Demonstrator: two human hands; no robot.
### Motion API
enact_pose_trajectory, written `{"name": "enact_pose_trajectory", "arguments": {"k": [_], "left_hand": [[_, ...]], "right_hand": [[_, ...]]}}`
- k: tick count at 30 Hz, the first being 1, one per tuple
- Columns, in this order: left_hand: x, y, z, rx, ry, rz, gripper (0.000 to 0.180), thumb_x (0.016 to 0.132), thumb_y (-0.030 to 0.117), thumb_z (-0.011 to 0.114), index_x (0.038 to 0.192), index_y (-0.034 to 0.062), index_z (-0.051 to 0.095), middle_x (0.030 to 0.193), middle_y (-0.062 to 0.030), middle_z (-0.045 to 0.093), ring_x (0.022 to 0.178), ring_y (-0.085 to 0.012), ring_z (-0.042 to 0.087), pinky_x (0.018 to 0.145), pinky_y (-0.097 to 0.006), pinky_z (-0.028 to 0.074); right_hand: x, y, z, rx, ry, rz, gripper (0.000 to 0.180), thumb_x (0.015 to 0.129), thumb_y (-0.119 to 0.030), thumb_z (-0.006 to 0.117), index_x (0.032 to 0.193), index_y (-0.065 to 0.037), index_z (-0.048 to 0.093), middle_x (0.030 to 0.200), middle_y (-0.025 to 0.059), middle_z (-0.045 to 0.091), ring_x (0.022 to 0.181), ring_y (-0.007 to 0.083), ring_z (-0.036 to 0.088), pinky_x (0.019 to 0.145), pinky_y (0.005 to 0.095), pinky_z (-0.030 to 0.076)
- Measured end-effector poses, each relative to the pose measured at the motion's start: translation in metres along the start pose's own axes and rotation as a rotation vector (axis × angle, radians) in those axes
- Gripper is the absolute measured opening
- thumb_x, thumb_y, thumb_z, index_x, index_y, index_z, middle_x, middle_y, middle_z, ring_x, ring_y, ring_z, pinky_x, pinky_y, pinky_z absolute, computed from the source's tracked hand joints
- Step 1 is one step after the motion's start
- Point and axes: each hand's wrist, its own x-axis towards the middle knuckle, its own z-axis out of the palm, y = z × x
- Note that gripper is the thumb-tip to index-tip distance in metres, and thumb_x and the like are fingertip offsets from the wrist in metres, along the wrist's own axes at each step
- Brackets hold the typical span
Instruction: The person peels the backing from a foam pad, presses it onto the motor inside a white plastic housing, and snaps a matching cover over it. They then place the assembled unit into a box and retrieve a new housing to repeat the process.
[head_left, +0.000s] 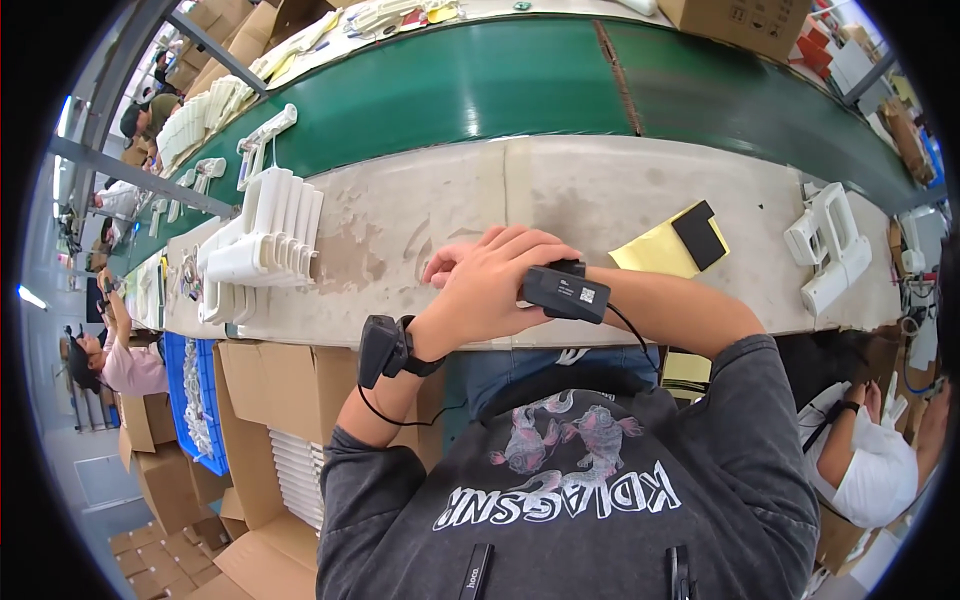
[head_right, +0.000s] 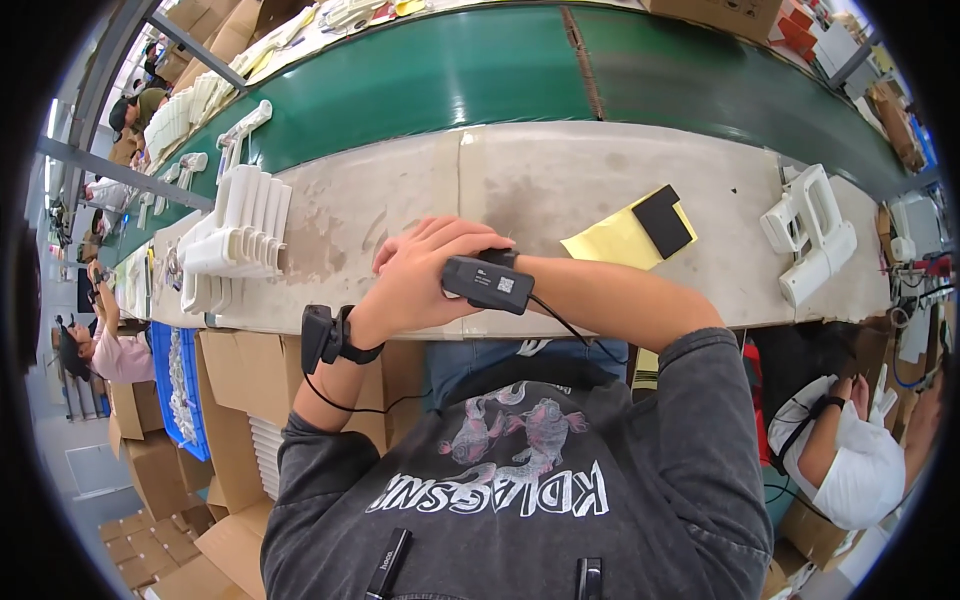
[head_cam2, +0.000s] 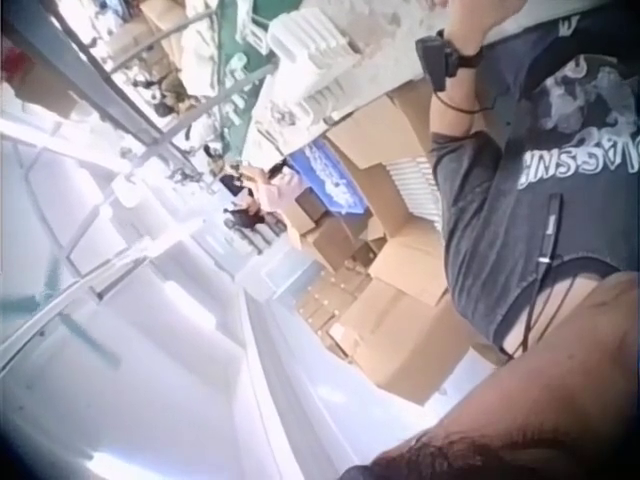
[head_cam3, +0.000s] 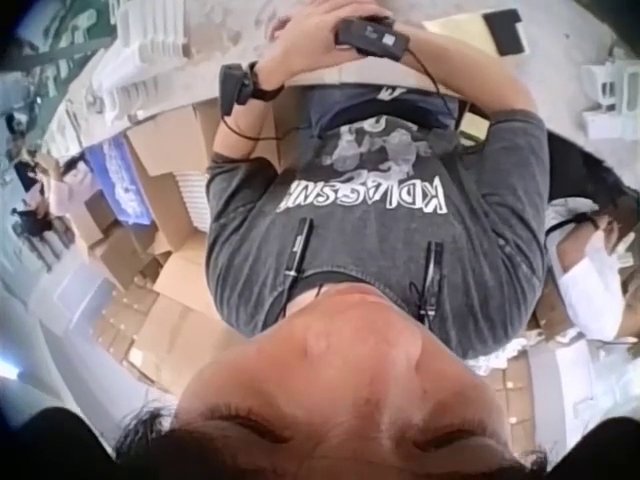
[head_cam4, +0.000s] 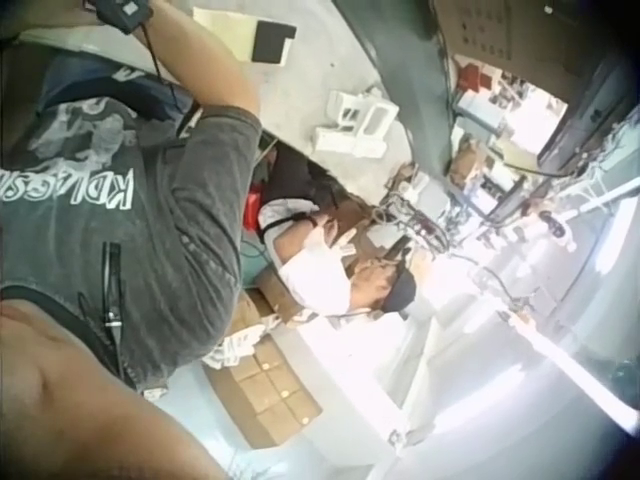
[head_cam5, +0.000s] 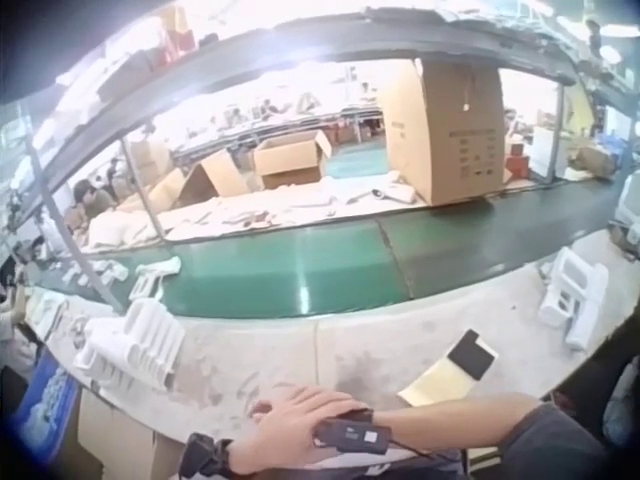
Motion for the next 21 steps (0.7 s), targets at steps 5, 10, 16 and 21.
{"name": "enact_pose_trajectory", "arguments": {"k": [5, 10, 16, 21], "left_hand": [[0.002, 0.024, 0.016, 0.22, 0.2, -0.144, 0.072, 0.063, 0.015, 0.084, 0.129, 0.0093, 0.058, 0.124, -0.0086, 0.058, 0.119, -0.0294, 0.052, 0.103, -0.045, 0.039], [0.001, 0.045, 0.069, 0.27, 0.772, -0.418, 0.073, 0.07, 0.012, 0.084, 0.135, 0.0059, 0.052, 0.132, -0.0135, 0.05, 0.125, -0.0268, 0.046, 0.102, -0.041, 0.039], [0.011, 0.02, 0.1, -0.323, 0.98, -0.403, 0.06, 0.07, 0.008, 0.083, 0.123, 0.0003, 0.055, 0.116, -0.0116, 0.048, 0.107, -0.0238, 0.047, 0.092, -0.036, 0.041], [0.015, 0.014, 0.092, -0.232, 0.959, -0.374, 0.05, 0.069, 0.006, 0.083, 0.114, -0.0027, 0.061, 0.108, -0.0098, 0.053, 0.097, -0.0217, 0.052, 0.083, -0.032, 0.045]], "right_hand": [[-0.023, 0.022, 0.005, 0.343, 0.191, 0.02, 0.014, 0.082, -0.016, 0.07, 0.089, -0.004, 0.07, 0.097, 0.0103, 0.071, 0.093, 0.0252, 0.069, 0.076, 0.0387, 0.052], [0.012, -0.032, -0.055, -0.449, 0.322, 0.092, 0.02, 0.084, -0.009, 0.062, 0.103, -0.005, 0.068, 0.1, 0.0133, 0.066, 0.096, 0.0286, 0.065, 0.081, 0.041, 0.052], [0.023, -0.045, -0.068, -0.815, 0.759, -0.095, 0.013, 0.086, -0.006, 0.059, 0.095, -0.008, 0.068, 0.094, 0.0078, 0.063, 0.091, 0.0275, 0.061, 0.083, 0.0389, 0.048], [0.017, -0.049, -0.078, -1.189, 0.714, -0.069, 0.019, 0.079, -0.001, 0.059, 0.095, -0.008, 0.067, 0.098, 0.006, 0.063, 0.093, 0.0247, 0.059, 0.085, 0.0372, 0.045]]}}
